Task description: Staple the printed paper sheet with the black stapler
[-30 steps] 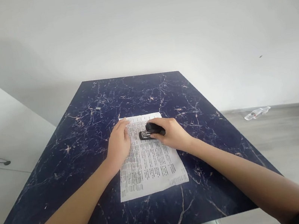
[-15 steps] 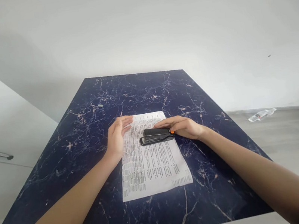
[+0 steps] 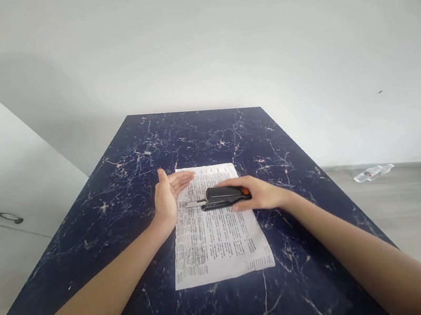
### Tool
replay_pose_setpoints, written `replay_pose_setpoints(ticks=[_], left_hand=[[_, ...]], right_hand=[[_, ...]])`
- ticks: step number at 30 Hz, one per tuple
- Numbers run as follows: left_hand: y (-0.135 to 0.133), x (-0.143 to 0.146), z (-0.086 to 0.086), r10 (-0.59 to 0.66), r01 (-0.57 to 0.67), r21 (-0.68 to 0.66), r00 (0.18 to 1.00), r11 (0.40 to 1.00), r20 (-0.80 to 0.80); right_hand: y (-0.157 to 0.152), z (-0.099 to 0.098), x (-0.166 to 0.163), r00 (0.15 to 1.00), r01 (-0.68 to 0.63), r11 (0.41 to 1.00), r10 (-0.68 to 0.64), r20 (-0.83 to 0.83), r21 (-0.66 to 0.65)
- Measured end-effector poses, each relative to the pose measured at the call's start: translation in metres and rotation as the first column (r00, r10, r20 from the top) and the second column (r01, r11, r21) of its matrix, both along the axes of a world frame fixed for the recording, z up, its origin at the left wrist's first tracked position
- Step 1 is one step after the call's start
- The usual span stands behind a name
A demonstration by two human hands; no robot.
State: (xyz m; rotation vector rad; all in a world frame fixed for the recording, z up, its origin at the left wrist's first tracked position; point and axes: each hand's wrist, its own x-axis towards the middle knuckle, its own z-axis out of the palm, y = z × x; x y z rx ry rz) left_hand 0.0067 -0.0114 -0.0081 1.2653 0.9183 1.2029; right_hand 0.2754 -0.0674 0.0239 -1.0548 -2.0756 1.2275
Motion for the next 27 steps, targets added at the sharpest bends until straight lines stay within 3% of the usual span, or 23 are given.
replay_pose_setpoints(ticks=[2, 4, 7, 9, 12, 15, 17, 19, 21, 23, 25, 27], left_hand=[[-0.002, -0.001, 0.006, 0.026, -0.027, 0.028, 0.999, 0.999, 0.04], [-0.005, -0.002, 0.013, 0.017, -0.02, 0.032, 0.993, 0.999, 0.113], [-0.01, -0.002, 0.019, -0.129, 0.136, -0.031, 0.978, 0.99, 0.166], [-0.012, -0.001, 0.019, -0.241, 0.254, -0.075, 0.958, 0.964, 0.154], [-0.014, 0.003, 0.015, -0.316, 0.332, -0.1, 0.937, 0.938, 0.148], [-0.013, 0.005, 0.012, -0.33, 0.362, -0.107, 0.914, 0.926, 0.237], [-0.01, 0.005, 0.009, -0.3, 0.359, -0.131, 0.894, 0.924, 0.333], [-0.006, 0.004, 0.005, -0.207, 0.285, -0.161, 0.901, 0.945, 0.381], [-0.002, 0.002, 0.003, -0.061, 0.123, -0.145, 0.927, 0.982, 0.371], [-0.001, -0.002, 0.003, 0.087, -0.081, -0.034, 0.942, 0.996, 0.324], [-0.005, -0.005, 0.008, 0.18, -0.219, 0.165, 0.958, 0.962, 0.223], [-0.014, -0.006, 0.013, 0.199, -0.21, 0.384, 0.978, 0.899, 0.068]], right_hand=[[-0.006, -0.001, -0.013, 0.987, 0.09, 0.989, -0.103, 0.12, 0.116], [-0.013, -0.003, -0.022, 0.964, 0.192, 0.945, -0.232, 0.129, 0.265], [-0.023, -0.006, -0.027, 0.922, 0.243, 0.781, -0.37, 0.113, 0.575], [-0.029, -0.006, -0.026, 0.897, 0.145, 0.678, -0.398, 0.193, 0.72], [-0.034, -0.003, -0.025, 0.858, -0.001, 0.628, -0.4, 0.324, 0.778], [-0.033, -0.001, -0.026, 0.844, -0.036, 0.598, -0.41, 0.344, 0.8], [-0.031, -0.001, -0.029, 0.854, 0.031, 0.568, -0.442, 0.273, 0.822], [-0.028, -0.003, -0.033, 0.837, 0.245, 0.53, -0.538, 0.098, 0.812], [-0.026, -0.006, -0.038, 0.758, 0.496, 0.544, -0.651, -0.033, 0.676], [-0.024, -0.008, -0.043, 0.717, 0.617, 0.633, -0.697, -0.002, 0.468], [-0.022, -0.011, -0.046, 0.757, 0.594, 0.738, -0.648, 0.088, 0.321], [-0.021, -0.013, -0.047, 0.811, 0.513, 0.805, -0.568, 0.139, 0.297]])
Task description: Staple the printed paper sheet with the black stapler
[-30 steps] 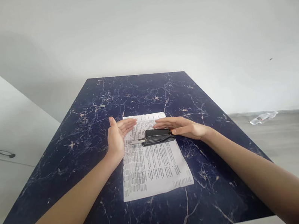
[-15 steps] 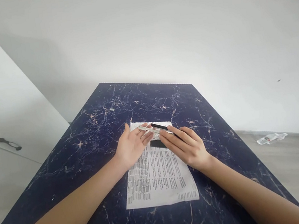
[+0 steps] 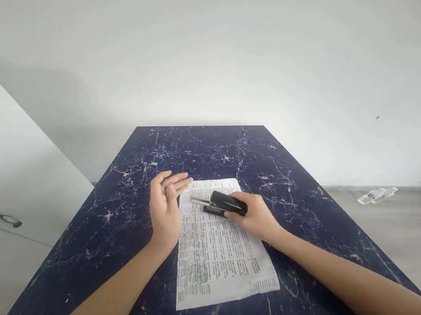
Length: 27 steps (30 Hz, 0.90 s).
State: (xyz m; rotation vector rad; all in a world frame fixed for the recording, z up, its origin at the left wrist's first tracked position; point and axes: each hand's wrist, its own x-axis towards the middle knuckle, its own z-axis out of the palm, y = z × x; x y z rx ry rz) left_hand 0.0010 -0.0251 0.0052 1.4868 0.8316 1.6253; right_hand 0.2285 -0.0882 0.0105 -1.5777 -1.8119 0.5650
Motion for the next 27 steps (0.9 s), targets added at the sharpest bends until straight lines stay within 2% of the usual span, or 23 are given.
replay_pose_setpoints(ticks=[2, 4, 6, 8, 11, 14, 16, 18, 20, 22, 23, 24, 25, 27], left_hand=[[-0.01, 0.001, 0.003, -0.027, 0.057, 0.136, 0.978, 0.989, -0.208], [-0.019, 0.004, 0.002, -0.072, 0.166, 0.208, 0.915, 0.964, -0.398], [-0.024, 0.006, 0.0, -0.1, 0.282, 0.256, 0.829, 0.925, -0.55], [-0.026, 0.007, -0.002, -0.119, 0.397, 0.293, 0.745, 0.87, -0.656], [-0.027, 0.007, -0.001, -0.137, 0.507, 0.328, 0.681, 0.797, -0.719], [-0.03, 0.009, -0.001, -0.149, 0.541, 0.343, 0.672, 0.768, -0.726], [-0.033, 0.012, -0.001, -0.158, 0.552, 0.347, 0.672, 0.758, -0.723], [-0.032, 0.015, -0.001, -0.16, 0.552, 0.358, 0.681, 0.753, -0.715], [-0.021, 0.01, 0.001, -0.118, 0.508, 0.383, 0.705, 0.771, -0.7], [0.0, -0.005, 0.004, 0.029, 0.344, 0.404, 0.731, 0.848, -0.682], [0.014, -0.017, 0.006, 0.16, 0.178, 0.407, 0.726, 0.896, -0.669], [0.029, -0.03, 0.007, 0.3, -0.037, 0.364, 0.647, 0.931, -0.701], [0.044, -0.043, 0.007, 0.398, -0.234, 0.322, 0.539, 0.917, -0.742], [0.069, -0.068, 0.004, 0.392, -0.443, 0.217, 0.356, 0.87, -0.848]], right_hand=[[0.001, 0.0, 0.0, 0.997, -0.067, 0.994, 0.062, 0.055, 0.091], [0.001, 0.002, 0.002, 0.987, -0.134, 0.95, 0.104, 0.121, 0.281], [-0.001, 0.006, 0.005, 0.96, -0.265, 0.846, 0.188, 0.206, 0.463], [-0.003, 0.01, 0.007, 0.905, -0.422, 0.719, 0.292, 0.31, 0.553], [-0.007, 0.01, 0.008, 0.856, -0.515, 0.594, 0.324, 0.402, 0.618], [-0.01, 0.007, 0.007, 0.849, -0.527, 0.526, 0.302, 0.433, 0.667], [-0.012, 0.005, 0.005, 0.852, -0.523, 0.506, 0.291, 0.435, 0.686], [-0.011, 0.004, 0.005, 0.866, -0.499, 0.518, 0.271, 0.42, 0.695], [-0.002, 0.004, 0.012, 0.903, -0.427, 0.567, 0.225, 0.366, 0.704], [0.014, 0.002, 0.03, 0.962, -0.257, 0.665, 0.105, 0.253, 0.702], [0.024, 0.0, 0.044, 0.982, -0.136, 0.719, 0.009, 0.187, 0.682], [0.034, -0.003, 0.061, 0.985, -0.017, 0.778, -0.093, 0.142, 0.628], [0.043, -0.007, 0.08, 0.973, 0.101, 0.82, -0.199, 0.115, 0.563], [0.059, -0.017, 0.117, 0.936, 0.231, 0.883, -0.317, 0.155, 0.409]])
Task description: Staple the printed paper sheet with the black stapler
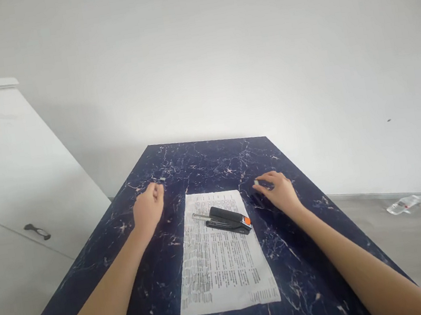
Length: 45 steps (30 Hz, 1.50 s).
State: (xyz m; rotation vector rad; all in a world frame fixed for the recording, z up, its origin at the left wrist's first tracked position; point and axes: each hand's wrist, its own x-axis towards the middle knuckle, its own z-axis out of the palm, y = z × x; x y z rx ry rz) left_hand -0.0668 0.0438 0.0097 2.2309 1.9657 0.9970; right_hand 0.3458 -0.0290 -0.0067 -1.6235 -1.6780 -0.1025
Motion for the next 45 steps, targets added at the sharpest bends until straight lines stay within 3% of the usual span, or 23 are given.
replay_pose_setpoints(ticks=[1, 4, 8, 13, 18, 20, 23, 25, 26, 28, 31, 34, 37, 40, 45], left_hand=[[0.009, -0.009, -0.003, 0.074, -0.079, -0.058, 0.994, 0.995, -0.075], [0.022, -0.015, -0.014, 0.142, -0.168, -0.096, 0.963, 0.981, -0.229], [0.036, -0.002, -0.02, 0.242, -0.279, -0.116, 0.934, 0.953, -0.262], [0.067, -0.001, -0.01, 0.072, -0.112, -0.125, 0.954, 0.986, -0.291], [0.072, -0.004, -0.011, -0.025, -0.009, -0.106, 0.948, 0.994, -0.316], [0.066, -0.003, -0.011, -0.027, 0.0, -0.087, 0.952, 0.996, -0.305], [0.046, 0.002, -0.012, -0.022, 0.001, -0.082, 0.966, 0.997, -0.258], [0.025, 0.01, -0.012, -0.059, 0.05, -0.067, 0.99, 0.996, -0.131], [0.012, 0.015, -0.013, -0.115, 0.116, -0.034, 0.993, 0.993, 0.018], [-0.012, 0.027, -0.012, -0.276, 0.273, 0.048, 0.92, 0.961, 0.28], [-0.035, 0.044, -0.011, -0.426, 0.45, 0.057, 0.786, 0.891, 0.448], [-0.04, 0.053, -0.011, -0.532, 0.553, 0.086, 0.731, 0.829, 0.427], [-0.038, 0.054, -0.011, -0.698, 0.696, 0.133, 0.65, 0.706, 0.301], [-0.038, 0.052, -0.011, -0.789, 0.771, 0.173, 0.584, 0.613, 0.189], [-0.038, 0.047, -0.009, -0.77, 0.79, 0.034, 0.586, 0.613, 0.251]], right_hand=[[0.006, -0.006, 0.016, 0.999, 0.033, 0.997, -0.033, 0.003, -0.075], [0.014, -0.021, 0.046, 0.998, 0.061, 0.974, -0.056, 0.029, -0.219], [0.017, -0.032, 0.048, 0.995, 0.097, 0.97, -0.086, 0.059, -0.221], [0.016, -0.033, 0.039, 0.991, 0.131, 0.98, -0.125, 0.054, -0.151], [-0.003, -0.01, 0.004, 0.955, 0.177, 0.983, -0.184, 0.231, 0.053], [-0.016, 0.002, -0.023, 0.964, 0.095, 0.989, -0.119, 0.239, 0.111], [-0.035, 0.013, -0.066, 0.988, -0.105, 0.985, 0.088, 0.126, 0.134], [-0.045, 0.013, -0.088, 0.975, -0.22, 0.968, 0.216, 0.04, 0.125], [-0.049, 0.012, -0.096, 0.963, -0.27, 0.956, 0.269, 0.018, 0.117], [-0.053, 0.008, -0.104, 0.934, -0.356, 0.929, 0.357, 0.015, 0.097], [-0.053, 0.006, -0.105, 0.904, -0.427, 0.901, 0.427, 0.011, 0.084], [-0.05, 0.008, -0.102, 0.866, -0.5, 0.865, 0.5, -0.015, 0.037], [-0.049, 0.009, -0.101, 0.815, -0.579, 0.812, 0.579, -0.017, -0.075], [-0.049, 0.007, -0.102, 0.811, -0.578, 0.802, 0.585, -0.003, -0.15], [-0.048, 0.005, -0.102, 0.819, -0.567, 0.808, 0.574, 0.0, -0.159]])
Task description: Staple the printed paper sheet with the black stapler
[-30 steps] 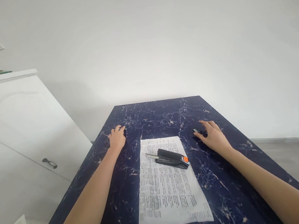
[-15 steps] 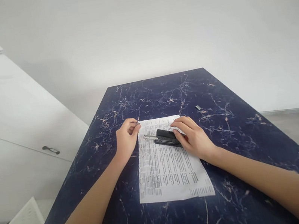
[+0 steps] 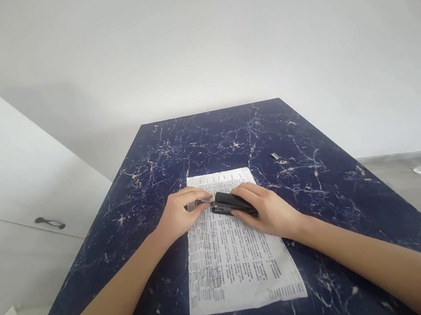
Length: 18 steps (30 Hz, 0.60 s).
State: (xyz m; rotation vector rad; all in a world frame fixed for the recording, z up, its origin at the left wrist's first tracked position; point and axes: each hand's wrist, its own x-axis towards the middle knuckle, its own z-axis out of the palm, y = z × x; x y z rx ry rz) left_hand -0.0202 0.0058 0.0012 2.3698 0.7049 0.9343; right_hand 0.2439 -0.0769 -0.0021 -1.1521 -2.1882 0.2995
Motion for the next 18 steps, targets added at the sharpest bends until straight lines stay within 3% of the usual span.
replay_pose_setpoints(ticks=[6, 18], left_hand=[[0.003, -0.003, 0.002, -0.013, 0.007, -0.141, 0.999, 0.99, -0.042], [0.013, -0.014, 0.007, -0.139, 0.125, -0.183, 0.988, 0.975, -0.062]], right_hand=[[0.0, 0.001, 0.0, 1.0, -0.018, 0.999, 0.018, -0.008, -0.04], [0.0, -0.001, 0.001, 1.0, 0.0, 1.0, 0.0, -0.014, -0.016]])
